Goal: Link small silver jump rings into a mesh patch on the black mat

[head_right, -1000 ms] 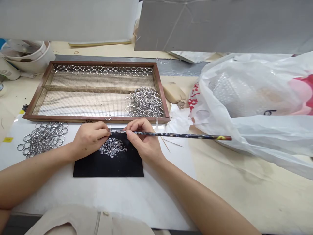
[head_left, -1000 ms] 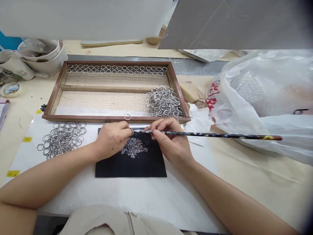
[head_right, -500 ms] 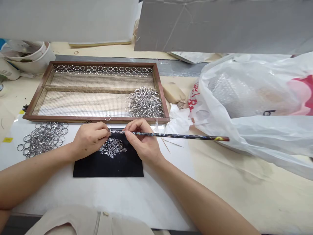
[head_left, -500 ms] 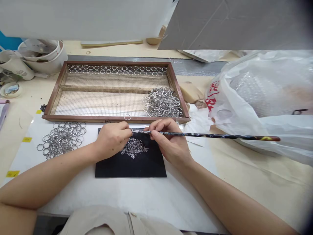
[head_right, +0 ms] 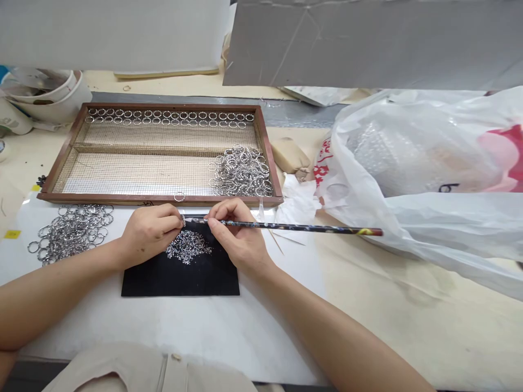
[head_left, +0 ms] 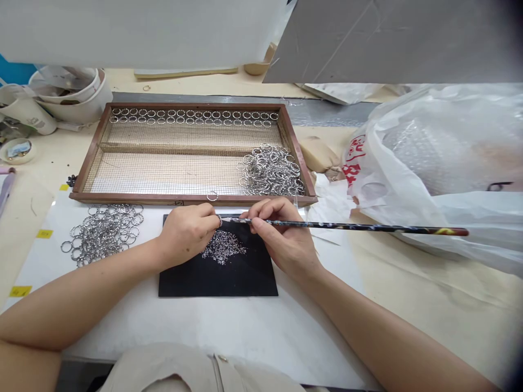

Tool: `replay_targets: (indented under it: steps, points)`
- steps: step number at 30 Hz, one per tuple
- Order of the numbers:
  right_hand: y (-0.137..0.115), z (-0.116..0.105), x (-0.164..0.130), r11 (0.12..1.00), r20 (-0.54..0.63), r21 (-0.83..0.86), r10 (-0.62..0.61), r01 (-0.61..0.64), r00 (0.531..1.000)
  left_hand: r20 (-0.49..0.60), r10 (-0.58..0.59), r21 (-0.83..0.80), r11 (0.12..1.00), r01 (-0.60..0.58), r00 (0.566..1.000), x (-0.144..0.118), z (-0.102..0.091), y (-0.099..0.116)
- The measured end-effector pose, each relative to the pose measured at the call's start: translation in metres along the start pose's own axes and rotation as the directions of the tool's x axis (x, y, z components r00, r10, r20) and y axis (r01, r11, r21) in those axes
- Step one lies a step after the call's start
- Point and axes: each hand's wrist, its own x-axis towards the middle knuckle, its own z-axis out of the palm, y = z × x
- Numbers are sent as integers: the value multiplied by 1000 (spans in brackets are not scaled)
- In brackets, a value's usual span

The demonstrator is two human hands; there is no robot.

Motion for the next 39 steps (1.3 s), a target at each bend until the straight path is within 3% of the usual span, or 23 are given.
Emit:
replay_targets:
  steps: [8, 13, 18, 31, 39]
  points:
    - [-2, -2, -1, 996, -58, 57, 70, -67, 996, -8, 4, -8, 1000, -4, 1000, 0, 0, -1]
    - [-7, 2, -1, 973, -43, -142, 175, -180, 984, -19, -45, -58, 997, 44, 999, 1, 0, -2]
    - [-9, 5, -2, 960, 33, -257, 124, -112, 992, -34, -91, -90, 992, 88, 995, 2, 1, -3]
    - [-5, 5, -2, 956, 71, -288, 85, -61, 994, -36, -81, -79, 994, 78, 996, 2, 2, -3]
    - [-8, 3, -2, 990, 6, -135, 43, -42, 999, -25, -77, -85, 994, 75, 997, 1, 0, -3]
